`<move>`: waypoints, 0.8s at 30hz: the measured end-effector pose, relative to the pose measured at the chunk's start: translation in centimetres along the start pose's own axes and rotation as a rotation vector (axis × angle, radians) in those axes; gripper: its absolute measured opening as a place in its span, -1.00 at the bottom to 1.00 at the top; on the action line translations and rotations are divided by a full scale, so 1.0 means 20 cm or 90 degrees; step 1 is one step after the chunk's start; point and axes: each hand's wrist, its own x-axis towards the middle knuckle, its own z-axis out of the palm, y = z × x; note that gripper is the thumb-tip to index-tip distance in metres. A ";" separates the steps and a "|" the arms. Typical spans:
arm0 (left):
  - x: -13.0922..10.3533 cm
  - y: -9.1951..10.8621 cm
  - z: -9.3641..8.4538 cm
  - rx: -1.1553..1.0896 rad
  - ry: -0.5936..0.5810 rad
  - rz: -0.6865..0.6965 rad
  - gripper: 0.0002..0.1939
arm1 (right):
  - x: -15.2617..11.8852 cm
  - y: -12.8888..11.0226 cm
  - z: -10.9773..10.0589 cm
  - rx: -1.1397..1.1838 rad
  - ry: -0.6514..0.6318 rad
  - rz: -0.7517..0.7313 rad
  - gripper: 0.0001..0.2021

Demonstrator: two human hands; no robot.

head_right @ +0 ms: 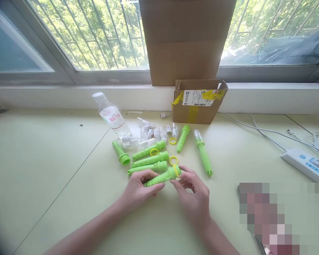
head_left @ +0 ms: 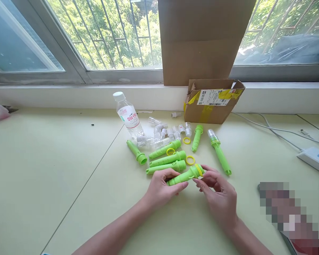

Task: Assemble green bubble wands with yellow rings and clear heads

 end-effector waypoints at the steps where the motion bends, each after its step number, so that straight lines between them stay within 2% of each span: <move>1: 0.00 0.00 0.00 -0.005 -0.001 -0.001 -0.75 | 0.00 0.00 0.00 0.004 -0.008 0.007 -0.86; 4: 0.01 0.00 -0.01 -0.025 -0.016 -0.033 -0.71 | 0.01 0.00 0.00 0.018 -0.037 0.020 -0.86; 8: 0.01 0.01 -0.03 -0.020 -0.078 -0.059 -0.66 | 0.01 -0.01 0.00 0.014 -0.060 0.014 -0.86; 16: 0.01 0.04 -0.06 0.016 -0.189 -0.054 -0.55 | 0.01 -0.01 0.01 -0.005 -0.044 0.014 -0.88; 19: 0.01 0.04 -0.06 0.030 -0.172 -0.067 -0.59 | 0.00 -0.01 0.01 -0.003 -0.033 0.002 -0.88; 21: 0.01 0.04 -0.05 0.040 -0.134 -0.067 -0.66 | 0.00 -0.01 0.01 -0.002 -0.026 -0.011 -0.90; 24: 0.01 0.03 -0.04 0.032 -0.081 -0.053 -0.65 | -0.01 0.00 0.01 0.003 -0.021 -0.032 -0.90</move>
